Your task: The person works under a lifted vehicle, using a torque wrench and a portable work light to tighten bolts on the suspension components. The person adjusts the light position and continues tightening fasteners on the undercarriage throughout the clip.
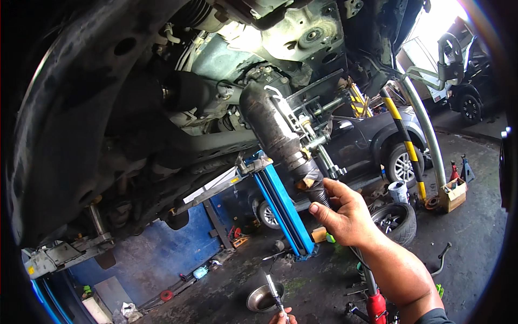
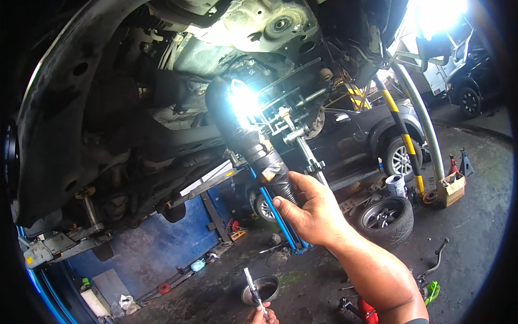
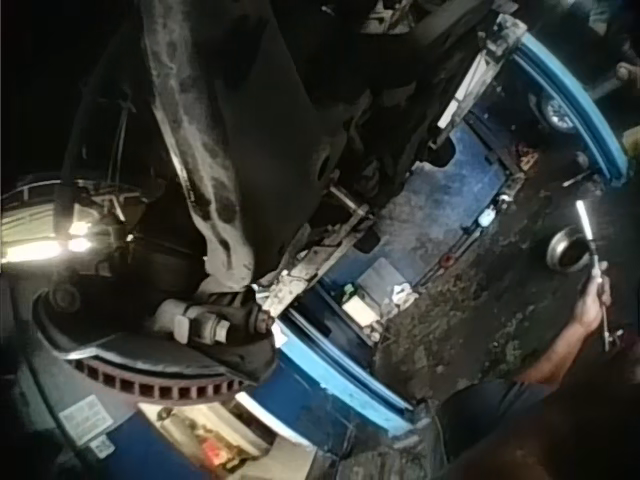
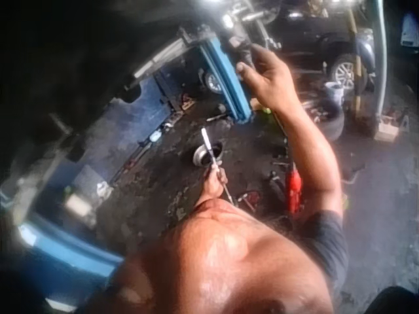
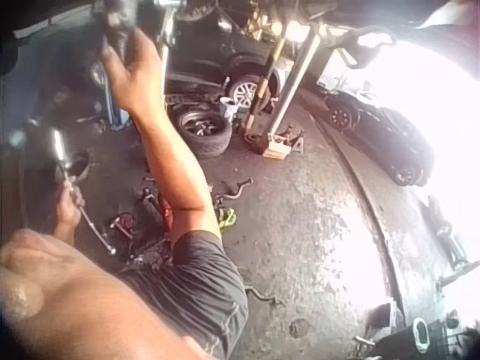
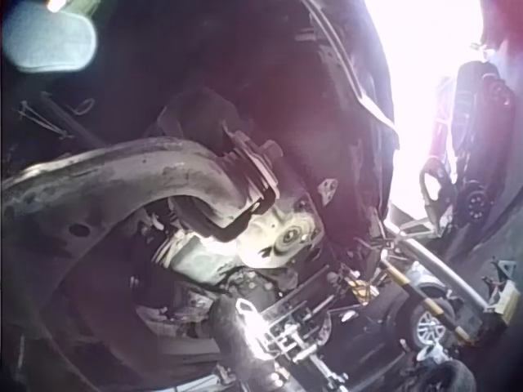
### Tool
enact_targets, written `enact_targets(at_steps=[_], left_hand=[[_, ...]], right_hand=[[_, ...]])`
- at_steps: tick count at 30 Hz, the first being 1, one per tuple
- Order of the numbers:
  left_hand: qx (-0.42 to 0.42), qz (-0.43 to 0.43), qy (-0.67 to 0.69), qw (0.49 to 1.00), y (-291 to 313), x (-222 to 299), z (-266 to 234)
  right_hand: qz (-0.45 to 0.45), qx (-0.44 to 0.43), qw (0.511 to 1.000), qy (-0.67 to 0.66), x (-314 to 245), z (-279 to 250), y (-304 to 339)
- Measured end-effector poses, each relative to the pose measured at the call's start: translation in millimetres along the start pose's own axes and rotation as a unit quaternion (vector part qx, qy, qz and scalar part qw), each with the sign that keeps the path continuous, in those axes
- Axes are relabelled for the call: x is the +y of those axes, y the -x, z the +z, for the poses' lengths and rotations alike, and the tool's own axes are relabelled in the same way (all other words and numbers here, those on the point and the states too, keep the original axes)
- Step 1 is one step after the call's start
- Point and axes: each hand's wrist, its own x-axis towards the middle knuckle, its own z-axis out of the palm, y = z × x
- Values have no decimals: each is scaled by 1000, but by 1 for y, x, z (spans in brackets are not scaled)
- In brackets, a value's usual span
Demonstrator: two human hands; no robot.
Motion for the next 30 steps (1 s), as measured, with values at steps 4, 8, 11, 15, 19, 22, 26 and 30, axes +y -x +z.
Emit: enact_targets(at_steps=[4, 8, 11, 15, 19, 22, 26, 30], left_hand=[[-8, 48, -4, 999, 5, 10, -8], [39, 40, -23, 998, 15, 26, -2], [41, 33, -22, 998, 16, 27, -5], [34, 24, -12, 999, 16, 29, -1], [5, 27, -17, 999, 13, 25, -2], [17, 12, -3, 1000, 11, 23, -1], [16, 19, 6, 1000, 10, 28, -1], [7, 40, 4, 999, 9, 39, 1]], right_hand=[[15, -5, 1000, -25, 4, 9, 2], [6, 39, 998, 41, 19, -3, 11], [7, 77, 997, 31, 27, -21, 16], [24, 75, 997, 19, 12, -34, 20], [11, 87, 996, 24, 22, -41, 32], [-31, 94, 995, 14, 25, -37, 33], [37, 33, 999, 20, 17, -20, 31], [69, -3, 997, -27, 18, 9, 23]])
